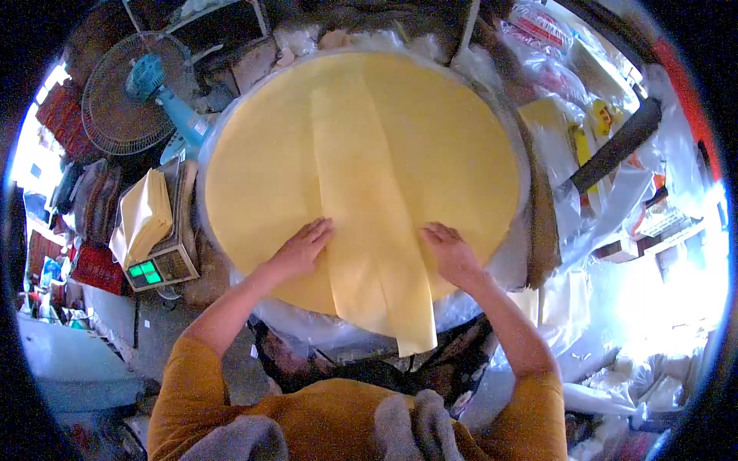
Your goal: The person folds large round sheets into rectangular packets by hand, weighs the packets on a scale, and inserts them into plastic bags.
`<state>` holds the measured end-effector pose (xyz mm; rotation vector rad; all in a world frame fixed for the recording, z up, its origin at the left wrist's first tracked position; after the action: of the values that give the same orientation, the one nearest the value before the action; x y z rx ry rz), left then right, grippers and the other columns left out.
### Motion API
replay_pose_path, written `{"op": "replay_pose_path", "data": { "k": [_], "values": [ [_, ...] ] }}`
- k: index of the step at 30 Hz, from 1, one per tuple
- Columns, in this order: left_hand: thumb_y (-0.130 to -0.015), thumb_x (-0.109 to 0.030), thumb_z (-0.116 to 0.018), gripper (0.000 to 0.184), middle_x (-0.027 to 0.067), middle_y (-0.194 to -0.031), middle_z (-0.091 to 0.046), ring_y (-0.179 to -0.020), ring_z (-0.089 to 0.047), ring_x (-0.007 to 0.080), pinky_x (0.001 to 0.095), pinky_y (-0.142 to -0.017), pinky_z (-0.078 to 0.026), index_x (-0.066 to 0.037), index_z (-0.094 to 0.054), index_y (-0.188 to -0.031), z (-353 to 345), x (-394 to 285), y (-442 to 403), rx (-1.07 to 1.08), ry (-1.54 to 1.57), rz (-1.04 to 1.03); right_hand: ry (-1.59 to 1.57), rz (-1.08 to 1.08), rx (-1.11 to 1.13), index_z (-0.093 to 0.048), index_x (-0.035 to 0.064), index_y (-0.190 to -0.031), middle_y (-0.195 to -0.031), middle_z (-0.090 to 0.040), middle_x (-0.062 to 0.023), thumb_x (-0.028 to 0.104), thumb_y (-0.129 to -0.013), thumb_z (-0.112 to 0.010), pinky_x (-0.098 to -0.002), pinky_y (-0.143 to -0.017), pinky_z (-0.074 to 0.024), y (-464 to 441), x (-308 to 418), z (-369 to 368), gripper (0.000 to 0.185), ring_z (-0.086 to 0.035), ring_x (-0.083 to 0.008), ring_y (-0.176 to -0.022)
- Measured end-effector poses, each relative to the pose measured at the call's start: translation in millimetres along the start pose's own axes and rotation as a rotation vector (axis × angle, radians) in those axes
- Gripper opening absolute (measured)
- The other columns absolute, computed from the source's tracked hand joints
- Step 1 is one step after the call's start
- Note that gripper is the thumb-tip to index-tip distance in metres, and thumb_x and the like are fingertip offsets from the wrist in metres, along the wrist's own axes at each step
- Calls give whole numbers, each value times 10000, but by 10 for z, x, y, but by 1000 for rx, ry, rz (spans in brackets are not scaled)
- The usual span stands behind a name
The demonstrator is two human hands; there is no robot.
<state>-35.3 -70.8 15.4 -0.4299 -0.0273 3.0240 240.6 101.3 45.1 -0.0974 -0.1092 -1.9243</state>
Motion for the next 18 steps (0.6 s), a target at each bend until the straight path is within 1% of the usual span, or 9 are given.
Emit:
{"op": "replay_pose_path", "data": {
  "k": [1,4,7,10,11,14,15,17,18],
  "values": [
    [-786,-64,-506,481,155,-1362,-337,-1297,-271,287,375,-1081,-223,-7,-407,-1253,1,-86,61,6,10,-49,64,106,-106,-396,83,-1269,-1348,-372,-106,35,-771,-438,-408,-976,-340,-19,74,-7,501,-368,-228,-1239],
    [-747,-38,-513,426,147,-1288,-426,-1245,-336,322,396,-1048,-274,-50,-497,-1173,2,-361,244,-93,97,-204,128,155,8,-297,81,-1353,-1442,-232,-56,22,-773,-438,-399,-1038,-258,-59,130,-371,600,-229,-228,-1324],
    [-711,-45,-585,425,151,-1255,-465,-1222,-380,326,394,-1029,-316,-62,-526,-1131,-42,-383,279,-121,71,-245,246,221,163,-296,127,-1365,-1465,-189,-23,27,-781,-455,-397,-1035,-267,-80,87,-235,613,-179,-215,-1348],
    [-715,-37,-621,381,153,-1176,-522,-1124,-479,292,372,-946,-394,-64,-542,-1086,-245,-260,229,-237,128,-160,-7,312,113,-429,156,-1292,-1397,-346,-23,52,-805,-484,-389,-1042,-251,-88,-15,-160,501,-275,-200,-1315],
    [-721,-27,-621,353,151,-1136,-551,-1075,-524,278,364,-906,-428,-67,-552,-1065,-323,-218,213,-299,174,-122,-115,296,40,-476,152,-1239,-1306,-424,-36,67,-808,-501,-380,-1012,-286,-94,-93,-244,440,-352,-188,-1247],
    [-796,-47,-575,177,125,-920,-621,-849,-597,199,316,-751,-466,-62,-585,-973,-579,-116,264,-432,1088,188,-497,128,-133,-584,127,-1091,-1026,-588,-65,109,-820,-543,-348,-891,-386,-63,-222,-491,275,-531,-154,-1008],
    [-841,-102,-546,93,115,-768,-614,-689,-572,136,286,-620,-447,-23,-578,-879,-401,-255,212,-491,736,510,-661,-3,-161,-598,110,-1048,-928,-596,-69,120,-825,-551,-334,-832,-417,-15,-142,-499,229,-556,-144,-905],
    [-833,-144,-556,143,114,-724,-606,-665,-573,154,296,-600,-450,-2,-565,-839,-341,-369,295,-467,664,588,-787,-368,-138,-590,60,-1016,-798,-560,-92,125,-834,-562,-291,-636,-457,41,145,-204,195,-531,-111,-682],
    [-829,-165,-562,175,113,-702,-602,-654,-573,162,300,-590,-451,9,-558,-820,-342,-423,332,-454,632,624,-899,-425,-153,-581,56,-1028,-795,-565,-91,135,-832,-570,-295,-631,-456,53,182,-265,211,-534,-117,-678]
  ]
}}
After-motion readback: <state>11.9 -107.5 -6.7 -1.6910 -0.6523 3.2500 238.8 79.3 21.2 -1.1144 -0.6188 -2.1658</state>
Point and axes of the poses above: each hand's wrist, its own y-axis away from the middle knuckle, its own z-axis out of the back of the hand, x = y × z, the point moved 2 cm from there along -y, towards the middle knuckle
